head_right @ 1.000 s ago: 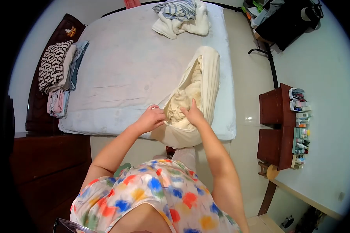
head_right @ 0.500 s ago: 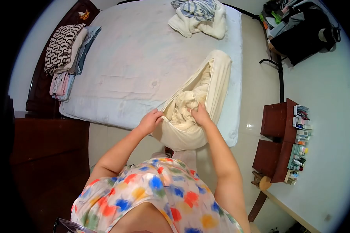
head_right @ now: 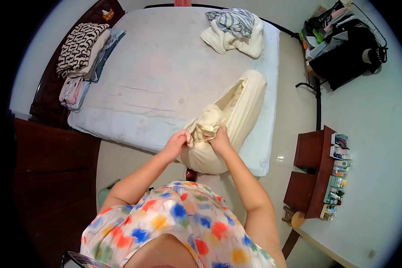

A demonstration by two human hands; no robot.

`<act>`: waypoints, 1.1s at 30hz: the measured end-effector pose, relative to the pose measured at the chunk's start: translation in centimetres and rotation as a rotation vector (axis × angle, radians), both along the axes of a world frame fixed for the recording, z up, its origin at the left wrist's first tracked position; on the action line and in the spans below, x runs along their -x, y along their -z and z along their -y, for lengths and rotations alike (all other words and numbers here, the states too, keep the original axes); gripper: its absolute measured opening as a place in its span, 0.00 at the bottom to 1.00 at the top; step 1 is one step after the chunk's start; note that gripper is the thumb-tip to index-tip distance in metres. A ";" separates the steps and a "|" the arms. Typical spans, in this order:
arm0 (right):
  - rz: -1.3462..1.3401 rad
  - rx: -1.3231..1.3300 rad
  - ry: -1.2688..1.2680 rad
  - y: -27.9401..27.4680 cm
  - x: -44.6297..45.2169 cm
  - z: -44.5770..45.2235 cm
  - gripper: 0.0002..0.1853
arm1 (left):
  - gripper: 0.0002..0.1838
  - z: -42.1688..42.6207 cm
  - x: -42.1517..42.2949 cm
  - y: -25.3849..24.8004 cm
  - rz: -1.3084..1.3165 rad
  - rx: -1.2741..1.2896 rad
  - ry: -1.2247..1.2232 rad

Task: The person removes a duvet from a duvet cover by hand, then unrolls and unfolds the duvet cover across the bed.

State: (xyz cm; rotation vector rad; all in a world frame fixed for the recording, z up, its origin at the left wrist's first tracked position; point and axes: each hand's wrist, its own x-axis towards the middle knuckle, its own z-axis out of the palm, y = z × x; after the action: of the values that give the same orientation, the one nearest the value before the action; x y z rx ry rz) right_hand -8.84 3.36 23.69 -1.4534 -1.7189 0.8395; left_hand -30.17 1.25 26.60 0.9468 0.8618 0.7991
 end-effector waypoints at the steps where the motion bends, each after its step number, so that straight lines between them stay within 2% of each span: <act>1: 0.233 -0.013 -0.033 -2.2 0.8 0.2 0.29 | 0.06 -0.5 0.5 -1.2 -0.034 0.052 -0.064; 3: 0.308 0.067 -0.034 -3.5 2.4 0.1 0.32 | 0.05 -2.5 1.4 -3.4 -0.095 0.147 -0.191; 5: 0.395 0.112 -0.098 -4.8 3.8 0.7 0.34 | 0.05 -3.4 2.8 -1.8 -0.189 0.167 -0.281; 8: 0.415 0.073 -0.322 -3.1 5.1 0.8 0.35 | 0.09 -3.0 3.9 0.1 -0.251 0.175 -0.351; 9: 0.381 0.031 -0.385 -3.0 5.5 0.6 0.32 | 0.10 -2.6 4.2 0.1 -0.256 0.182 -0.357; 12: 0.038 0.040 -0.452 -2.4 6.4 0.2 0.26 | 0.12 -2.3 5.5 0.5 -0.245 0.193 -0.399; 15: -0.129 0.065 -0.439 -0.7 6.7 0.2 0.20 | 0.12 -2.3 6.5 1.5 -0.256 0.194 -0.441; 16: -0.081 0.084 -0.439 -0.3 6.9 0.5 0.18 | 0.12 -2.2 6.7 1.8 -0.265 0.194 -0.453; 18: 0.015 0.122 -0.439 0.6 7.7 0.9 0.15 | 0.11 -1.6 6.3 2.2 -0.352 0.035 -0.446; 19: 0.107 0.171 -0.413 1.5 8.1 0.8 0.15 | 0.11 -1.3 5.7 2.2 -0.395 -0.046 -0.439; 22: 0.347 0.264 -0.358 3.2 9.2 0.4 0.16 | 0.10 0.5 3.7 0.3 -0.524 -0.263 -0.217; 23: 0.396 0.258 -0.358 3.2 9.4 0.3 0.17 | 0.11 0.7 3.5 0.6 -0.551 -0.411 -0.199; 24: 0.445 0.252 -0.358 3.2 9.6 0.1 0.17 | 0.12 0.8 3.5 0.5 -0.597 -0.438 -0.219; 27: 0.261 0.149 -0.259 4.1 10.0 -0.6 0.24 | 0.15 0.3 3.9 0.4 -0.755 -0.521 -0.297; 30: -0.195 0.273 -0.063 2.1 10.1 -0.8 0.30 | 0.16 -0.4 4.7 1.5 -0.906 -0.560 -0.394; 31: -0.147 0.221 -0.131 1.2 9.8 -1.3 0.33 | 0.16 -0.4 5.0 1.4 -0.888 -0.529 -0.374; 33: 0.101 0.229 -0.297 -1.5 9.2 -2.5 0.30 | 0.17 -0.2 5.1 1.3 -0.847 -0.466 -0.329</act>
State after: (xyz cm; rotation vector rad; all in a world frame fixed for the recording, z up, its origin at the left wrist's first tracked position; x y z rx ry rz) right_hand -18.07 5.85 25.21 -1.4257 -2.0007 1.1705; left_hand -35.28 1.43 25.30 1.6334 1.6357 0.9025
